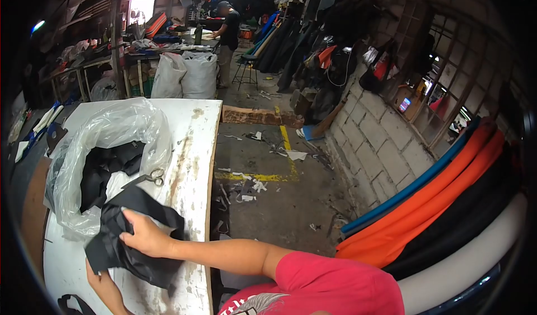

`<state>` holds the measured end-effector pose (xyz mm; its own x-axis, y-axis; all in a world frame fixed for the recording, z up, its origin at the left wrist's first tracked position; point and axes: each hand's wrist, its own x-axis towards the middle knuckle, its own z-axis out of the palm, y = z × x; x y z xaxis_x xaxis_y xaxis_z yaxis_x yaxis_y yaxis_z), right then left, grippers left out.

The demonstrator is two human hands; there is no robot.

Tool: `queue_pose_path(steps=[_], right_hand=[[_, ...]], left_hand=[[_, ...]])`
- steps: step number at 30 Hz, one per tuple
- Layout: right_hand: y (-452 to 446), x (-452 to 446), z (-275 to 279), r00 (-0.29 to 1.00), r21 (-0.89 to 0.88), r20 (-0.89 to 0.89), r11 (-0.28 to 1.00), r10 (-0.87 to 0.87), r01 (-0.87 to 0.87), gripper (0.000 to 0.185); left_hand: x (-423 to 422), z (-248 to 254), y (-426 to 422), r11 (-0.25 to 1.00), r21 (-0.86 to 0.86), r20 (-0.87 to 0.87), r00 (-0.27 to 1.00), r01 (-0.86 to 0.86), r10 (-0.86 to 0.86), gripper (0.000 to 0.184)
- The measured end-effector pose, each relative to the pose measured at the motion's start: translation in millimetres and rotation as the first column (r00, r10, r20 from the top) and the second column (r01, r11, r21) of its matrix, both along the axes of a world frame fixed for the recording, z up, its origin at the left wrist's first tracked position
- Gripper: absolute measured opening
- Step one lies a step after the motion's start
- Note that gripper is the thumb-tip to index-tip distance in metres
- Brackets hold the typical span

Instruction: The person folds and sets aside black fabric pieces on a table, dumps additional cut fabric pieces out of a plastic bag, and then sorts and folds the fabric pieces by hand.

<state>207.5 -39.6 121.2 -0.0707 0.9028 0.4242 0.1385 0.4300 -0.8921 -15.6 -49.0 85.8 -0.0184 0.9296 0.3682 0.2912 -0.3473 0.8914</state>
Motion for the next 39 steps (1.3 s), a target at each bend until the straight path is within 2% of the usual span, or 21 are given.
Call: queue_pose_path(steps=[1,2,4,5,8,9,11,14,16,18,22,24,25,28,29,32,34,37,39], right_hand=[[-1.9,1.8,1.8,0.985,-0.023,0.172,1.0,-0.008,0.012,0.035],[1.9,-7.3,-12.0,1.0,0.178,0.028,0.984,-0.001,-0.004,0.029],[-13.8,-5.3,7.6,0.987,0.036,-0.01,0.986,0.161,-0.16,0.024],[-14.0,-6.4,8.3,0.99,0.036,0.028,0.99,0.137,-0.138,0.024],[-13.8,-6.3,9.1,0.986,0.047,0.157,0.996,0.064,-0.072,0.022],[-13.3,-5.0,9.6,0.977,0.056,0.209,0.997,0.041,-0.054,0.022],[-14.4,-3.1,11.5,0.959,0.056,0.284,0.997,0.027,-0.044,0.022],[-17.0,-1.0,14.5,0.94,0.024,0.337,0.997,0.06,-0.072,0.023],[-16.2,0.3,13.8,0.932,0.001,0.35,0.995,0.09,-0.097,0.027],[-15.9,4.8,17.7,0.933,-0.007,0.281,0.972,0.226,-0.233,0.029],[-16.8,13.0,24.5,0.881,-0.013,0.197,0.9,0.43,-0.436,0.033],[-14.0,14.5,22.7,0.882,-0.002,0.184,0.898,0.433,-0.44,0.034],[-12.9,15.2,22.2,0.883,0.005,0.178,0.897,0.434,-0.442,0.035],[-16.6,16.9,27.7,0.869,-0.038,0.235,0.898,0.435,-0.439,0.035],[-18.9,16.5,29.1,0.855,-0.063,0.249,0.889,0.455,-0.455,0.034],[-24.4,14.2,31.6,0.817,-0.125,0.292,0.867,0.498,-0.483,0.032],[-25.6,13.1,31.7,0.803,-0.148,0.325,0.866,0.499,-0.478,0.03],[-20.7,9.9,25.7,0.834,-0.071,0.332,0.893,0.441,-0.444,0.027],[-22.8,8.0,26.8,0.86,-0.038,0.266,0.896,0.435,-0.442,0.026]], left_hand=[[18.2,15.0,-9.2,0.999,-0.023,0.102,0.994,0.047,-0.044,0.036],[28.9,12.4,-12.0,0.997,-0.02,0.211,0.975,0.077,-0.071,0.04],[43.2,11.6,-16.6,0.98,-0.111,0.291,0.948,0.165,-0.127,0.044],[47.9,7.7,-16.4,0.987,-0.071,0.309,0.944,0.146,-0.117,0.049],[33.8,5.8,-13.9,0.961,-0.055,0.517,0.831,0.272,-0.206,0.051],[29.7,12.6,-16.2,0.959,-0.079,0.473,0.858,0.271,-0.203,0.052],[32.8,33.3,-24.6,0.903,-0.016,0.698,0.651,0.43,-0.298,0.051],[26.2,35.1,-23.9,0.896,-0.01,0.619,0.707,0.444,-0.343,0.054],[12.1,30.6,-13.3,0.949,-0.147,0.339,0.916,0.278,-0.216,0.057],[21.0,22.0,-17.3,0.945,-0.016,0.371,0.88,0.325,-0.297,0.061],[5.0,4.0,-8.2,0.951,-0.185,0.425,0.893,0.248,-0.15,0.048],[1.4,5.9,-8.7,0.944,-0.258,0.447,0.892,0.205,-0.071,0.042],[-10.9,-0.1,-4.8,0.936,-0.255,0.484,0.87,0.245,-0.096,0.042],[28.2,32.6,-26.3,0.958,-0.091,0.633,0.759,0.271,-0.154,0.049],[28.3,36.2,-27.7,0.937,-0.05,0.615,0.749,0.347,-0.245,0.058],[28.3,34.0,-25.8,0.943,-0.053,0.469,0.842,0.329,-0.267,0.066],[29.6,33.5,-25.8,0.955,-0.044,0.512,0.828,0.292,-0.23,0.061],[24.4,31.6,-22.2,0.98,-0.02,0.614,0.776,0.197,-0.143,0.05],[19.5,32.1,-19.3,0.989,-0.023,0.676,0.731,0.143,-0.09,0.048]])
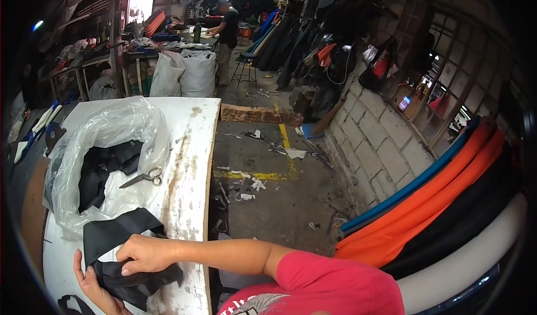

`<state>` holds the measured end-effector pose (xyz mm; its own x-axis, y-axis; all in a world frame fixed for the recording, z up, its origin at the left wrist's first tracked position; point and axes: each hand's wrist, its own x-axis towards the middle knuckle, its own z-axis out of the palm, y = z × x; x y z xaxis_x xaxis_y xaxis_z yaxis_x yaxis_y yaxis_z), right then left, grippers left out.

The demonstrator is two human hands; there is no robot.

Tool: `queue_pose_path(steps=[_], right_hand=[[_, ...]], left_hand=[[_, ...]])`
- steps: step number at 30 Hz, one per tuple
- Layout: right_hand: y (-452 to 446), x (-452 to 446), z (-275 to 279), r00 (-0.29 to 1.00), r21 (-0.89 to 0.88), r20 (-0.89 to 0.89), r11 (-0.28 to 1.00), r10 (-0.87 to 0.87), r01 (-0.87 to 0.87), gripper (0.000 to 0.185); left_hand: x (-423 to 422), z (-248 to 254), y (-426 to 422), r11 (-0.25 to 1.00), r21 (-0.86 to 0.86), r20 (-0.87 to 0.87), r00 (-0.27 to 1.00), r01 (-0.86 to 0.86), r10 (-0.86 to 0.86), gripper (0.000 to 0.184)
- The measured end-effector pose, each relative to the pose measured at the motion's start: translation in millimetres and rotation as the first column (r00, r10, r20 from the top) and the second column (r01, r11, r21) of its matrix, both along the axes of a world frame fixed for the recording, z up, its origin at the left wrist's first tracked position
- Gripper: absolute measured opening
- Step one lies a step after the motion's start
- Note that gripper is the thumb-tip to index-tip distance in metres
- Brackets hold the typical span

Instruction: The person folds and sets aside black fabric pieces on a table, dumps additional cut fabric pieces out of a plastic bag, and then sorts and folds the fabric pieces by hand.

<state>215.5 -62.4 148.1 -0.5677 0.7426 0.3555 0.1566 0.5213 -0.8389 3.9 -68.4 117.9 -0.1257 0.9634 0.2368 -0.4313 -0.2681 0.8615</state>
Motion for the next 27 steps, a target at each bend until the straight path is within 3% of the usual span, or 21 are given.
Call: queue_pose_path(steps=[2,5,8,12,15,17,19,20,23,25,26,27], right_hand=[[-1.3,-1.6,0.6,0.999,0.011,-0.036,1.0,0.013,-0.012,0.025],[-2.4,-4.1,-1.3,0.998,0.052,-0.012,0.997,0.063,-0.063,0.024],[-6.1,-2.8,2.4,0.992,0.085,0.072,0.991,0.099,-0.105,0.022],[-5.6,-3.9,-1.8,0.968,0.093,0.153,0.972,0.199,-0.215,0.023],[-3.4,-5.5,-8.6,0.91,0.086,0.273,0.934,0.313,-0.347,0.026],[-3.0,-4.6,-9.7,0.889,0.103,0.342,0.928,0.306,-0.359,0.027],[-1.8,-2.8,-8.0,0.878,0.119,0.374,0.923,0.299,-0.365,0.026],[-2.2,-1.6,-6.2,0.874,0.116,0.396,0.929,0.282,-0.352,0.025],[-2.2,3.5,-0.9,0.875,0.164,0.447,0.944,0.187,-0.285,0.02],[-0.9,7.4,1.1,0.895,0.27,0.442,0.942,0.063,-0.199,0.017],[2.6,8.2,4.9,0.836,0.199,0.547,0.962,0.05,-0.188,0.012],[3.5,10.1,5.6,0.868,0.249,0.497,0.955,0.015,-0.159,0.012]], left_hand=[[-2.1,-0.1,-0.7,0.999,-0.017,0.049,0.998,-0.029,0.03,0.047],[-2.0,3.5,-4.1,0.997,-0.049,0.09,0.994,0.059,-0.055,0.047],[-8.3,-3.7,0.8,0.998,-0.059,-0.124,0.992,0.028,-0.035,0.049],[-18.2,-19.3,14.1,0.993,0.083,-0.443,0.889,-0.083,0.112,0.053],[-16.2,-13.2,4.1,0.886,0.248,-0.748,0.504,-0.392,0.432,0.06],[-14.5,-12.4,7.1,0.818,0.288,-0.762,0.399,-0.497,0.511,0.063],[-28.7,-13.9,11.6,0.776,0.351,-0.83,0.21,-0.524,0.517,0.063],[-34.0,-16.7,10.4,0.78,0.314,-0.864,0.178,-0.542,0.471,0.048],[-72.4,-47.4,24.8,0.937,0.157,-0.977,0.091,-0.313,0.194,0.022],[-73.7,-51.2,29.1,0.973,-0.128,-0.965,0.251,-0.19,-0.078,0.017],[-72.7,-53.7,29.6,0.968,-0.236,-0.867,0.468,-0.08,-0.173,0.021],[-68.2,-50.3,25.6,0.967,-0.255,-0.766,0.611,-0.002,-0.201,0.021]])
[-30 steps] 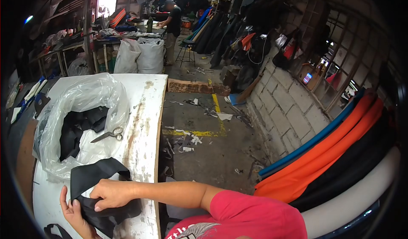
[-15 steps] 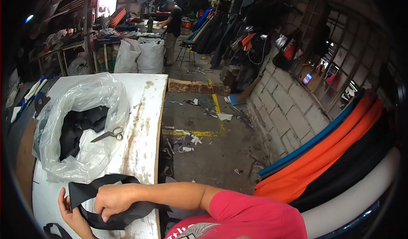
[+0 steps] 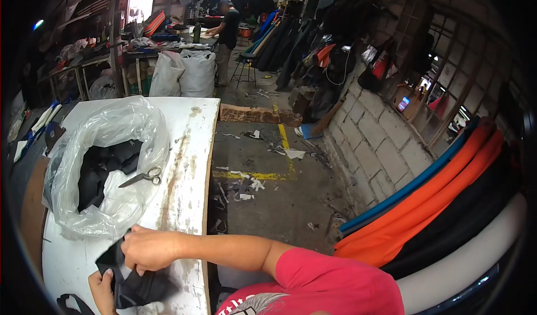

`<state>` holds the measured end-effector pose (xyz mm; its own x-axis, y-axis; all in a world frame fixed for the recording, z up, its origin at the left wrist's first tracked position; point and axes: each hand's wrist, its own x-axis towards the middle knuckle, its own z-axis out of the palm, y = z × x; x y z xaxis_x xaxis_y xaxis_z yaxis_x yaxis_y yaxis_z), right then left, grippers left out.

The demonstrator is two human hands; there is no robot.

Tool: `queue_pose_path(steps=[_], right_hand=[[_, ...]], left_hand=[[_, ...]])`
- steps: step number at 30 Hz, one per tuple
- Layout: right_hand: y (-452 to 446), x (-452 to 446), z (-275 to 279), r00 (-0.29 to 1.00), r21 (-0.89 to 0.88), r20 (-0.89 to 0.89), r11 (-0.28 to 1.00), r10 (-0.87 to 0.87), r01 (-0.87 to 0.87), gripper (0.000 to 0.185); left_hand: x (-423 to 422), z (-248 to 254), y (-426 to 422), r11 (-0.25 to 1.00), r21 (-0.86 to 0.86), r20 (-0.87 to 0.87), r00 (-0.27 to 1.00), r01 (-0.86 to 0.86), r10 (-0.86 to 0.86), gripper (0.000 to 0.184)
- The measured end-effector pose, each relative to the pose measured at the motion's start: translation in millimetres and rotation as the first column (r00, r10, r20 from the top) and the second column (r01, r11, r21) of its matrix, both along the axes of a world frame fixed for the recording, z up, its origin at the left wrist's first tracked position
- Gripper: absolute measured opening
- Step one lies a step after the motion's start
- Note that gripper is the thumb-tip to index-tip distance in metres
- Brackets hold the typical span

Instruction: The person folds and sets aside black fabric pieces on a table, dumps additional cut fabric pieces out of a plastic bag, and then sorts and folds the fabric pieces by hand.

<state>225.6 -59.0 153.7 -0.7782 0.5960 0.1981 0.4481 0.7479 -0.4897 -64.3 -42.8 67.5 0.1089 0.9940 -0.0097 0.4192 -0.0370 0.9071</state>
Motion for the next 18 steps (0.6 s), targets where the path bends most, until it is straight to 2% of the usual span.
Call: queue_pose_path(steps=[2,3,4,6,7,8,9,11,12,14,15,16,18], right_hand=[[1.1,6.2,-1.0,0.993,0.079,-0.119,0.996,-0.028,0.037,0.011],[4.4,8.1,-0.8,0.99,-0.034,-0.137,0.999,-0.032,0.028,0.012],[4.6,9.4,-3.2,0.982,0.015,-0.182,0.998,-0.051,0.055,0.013],[4.3,12.0,-9.8,0.958,0.109,-0.274,0.987,-0.081,0.115,0.014],[6.1,13.3,-13.0,0.954,0.074,-0.288,0.991,-0.086,0.112,0.017],[8.5,13.8,-16.6,0.947,0.039,-0.3,0.99,-0.118,0.136,0.019],[11.0,13.6,-20.4,0.939,0.004,-0.31,0.987,-0.15,0.16,0.02],[14.1,16.4,-23.8,0.92,-0.012,-0.331,0.975,-0.212,0.22,0.028],[15.5,17.8,-20.4,0.913,-0.14,-0.313,0.964,-0.261,0.228,0.029],[17.6,20.8,-13.5,0.9,-0.386,-0.257,0.891,-0.352,0.238,0.032],[21.7,18.5,-26.5,0.84,-0.327,-0.447,0.93,-0.307,0.166,0.03],[24.1,17.7,-28.6,0.815,-0.39,-0.478,0.911,-0.327,0.137,0.029],[29.1,16.8,-31.4,0.761,-0.504,-0.531,0.861,-0.372,0.069,0.028]], left_hand=[[8.8,5.1,-8.1,0.997,-0.01,0.359,0.931,0.072,-0.063,0.02],[1.7,-4.6,-10.2,0.996,0.048,0.466,0.884,-0.076,0.045,0.022],[-23.5,-18.0,-2.8,0.997,0.035,0.581,0.813,-0.073,0.039,0.029],[-38.5,-21.4,7.6,0.961,-0.03,0.872,0.463,-0.274,0.159,0.037],[-41.9,-17.4,9.9,0.978,0.176,0.936,0.326,-0.108,-0.132,0.041],[-47.1,-11.1,14.0,0.917,0.399,0.907,0.136,0.02,-0.398,0.047],[27.2,71.9,-24.0,0.895,-0.023,0.997,0.058,-0.446,0.055,0.053],[22.5,77.8,-27.3,0.875,0.01,1.0,0.024,-0.484,0.002,0.056],[21.5,78.5,-27.7,0.864,0.025,1.0,0.008,-0.503,-0.025,0.057],[-0.3,57.7,-16.0,0.79,0.051,0.986,0.156,-0.611,0.057,0.059],[-28.6,26.9,-0.9,0.746,0.058,0.966,0.226,-0.664,0.126,0.059],[-50.2,1.3,10.8,0.698,0.071,0.936,0.289,-0.712,0.199,0.058],[-69.1,-34.2,26.6,0.589,0.284,0.715,0.576,-0.757,0.395,0.06]])
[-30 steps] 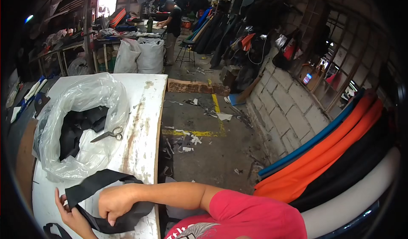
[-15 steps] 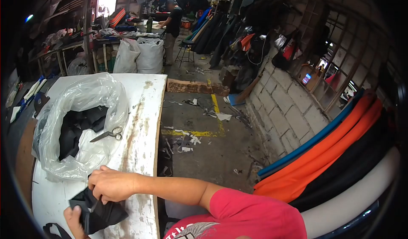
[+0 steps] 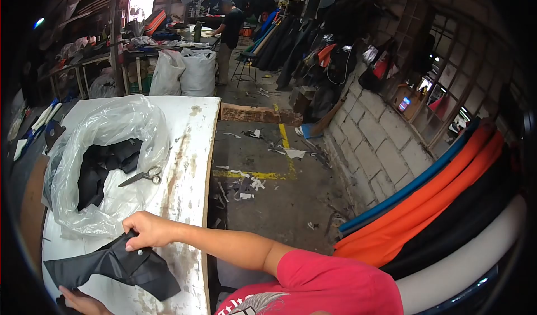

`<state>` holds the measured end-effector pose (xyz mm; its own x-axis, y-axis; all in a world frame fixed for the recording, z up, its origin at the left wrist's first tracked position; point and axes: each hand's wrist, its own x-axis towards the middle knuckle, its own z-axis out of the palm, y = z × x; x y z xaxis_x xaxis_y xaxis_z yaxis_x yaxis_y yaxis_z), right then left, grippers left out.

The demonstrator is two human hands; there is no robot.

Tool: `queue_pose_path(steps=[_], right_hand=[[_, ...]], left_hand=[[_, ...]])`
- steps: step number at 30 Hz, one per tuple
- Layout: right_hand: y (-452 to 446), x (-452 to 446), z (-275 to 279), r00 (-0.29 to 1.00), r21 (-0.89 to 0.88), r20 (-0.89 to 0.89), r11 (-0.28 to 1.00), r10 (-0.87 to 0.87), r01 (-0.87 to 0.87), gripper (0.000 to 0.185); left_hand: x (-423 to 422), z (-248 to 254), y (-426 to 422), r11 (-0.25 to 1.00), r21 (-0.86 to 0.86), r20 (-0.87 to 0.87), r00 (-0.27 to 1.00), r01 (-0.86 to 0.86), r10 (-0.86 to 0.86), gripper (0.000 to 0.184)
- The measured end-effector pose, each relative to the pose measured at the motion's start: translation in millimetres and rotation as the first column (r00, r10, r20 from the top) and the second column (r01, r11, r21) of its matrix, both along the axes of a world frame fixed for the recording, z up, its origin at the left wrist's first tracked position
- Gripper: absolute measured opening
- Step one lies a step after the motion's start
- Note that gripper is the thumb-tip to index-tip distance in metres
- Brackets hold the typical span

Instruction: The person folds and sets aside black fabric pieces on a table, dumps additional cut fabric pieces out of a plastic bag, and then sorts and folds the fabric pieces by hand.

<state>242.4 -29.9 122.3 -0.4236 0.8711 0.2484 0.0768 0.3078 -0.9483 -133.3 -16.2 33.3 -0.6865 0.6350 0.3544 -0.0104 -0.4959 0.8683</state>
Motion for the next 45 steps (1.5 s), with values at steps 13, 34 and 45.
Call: queue_pose_path(steps=[13,34,45], right_hand=[[57.0,-21.9,-122.7,0.959,-0.309,-0.105,0.925,-0.262,0.219,0.028],[27.6,-21.8,-137.3,0.935,0.031,-0.069,0.936,-0.349,0.351,0.041],[37.2,-22.6,-129.9,0.909,-0.169,-0.375,0.977,-0.182,0.126,0.041]], left_hand=[[85.3,-47.8,19.2,0.671,-0.652,-0.092,0.842,0.352,-0.532,0.055],[189.9,-53.6,-8.1,0.71,-0.353,0.164,0.787,0.609,-0.594,0.032],[187.2,-44.3,-13.7,0.573,-0.474,0.241,0.724,0.669,-0.646,0.021]])
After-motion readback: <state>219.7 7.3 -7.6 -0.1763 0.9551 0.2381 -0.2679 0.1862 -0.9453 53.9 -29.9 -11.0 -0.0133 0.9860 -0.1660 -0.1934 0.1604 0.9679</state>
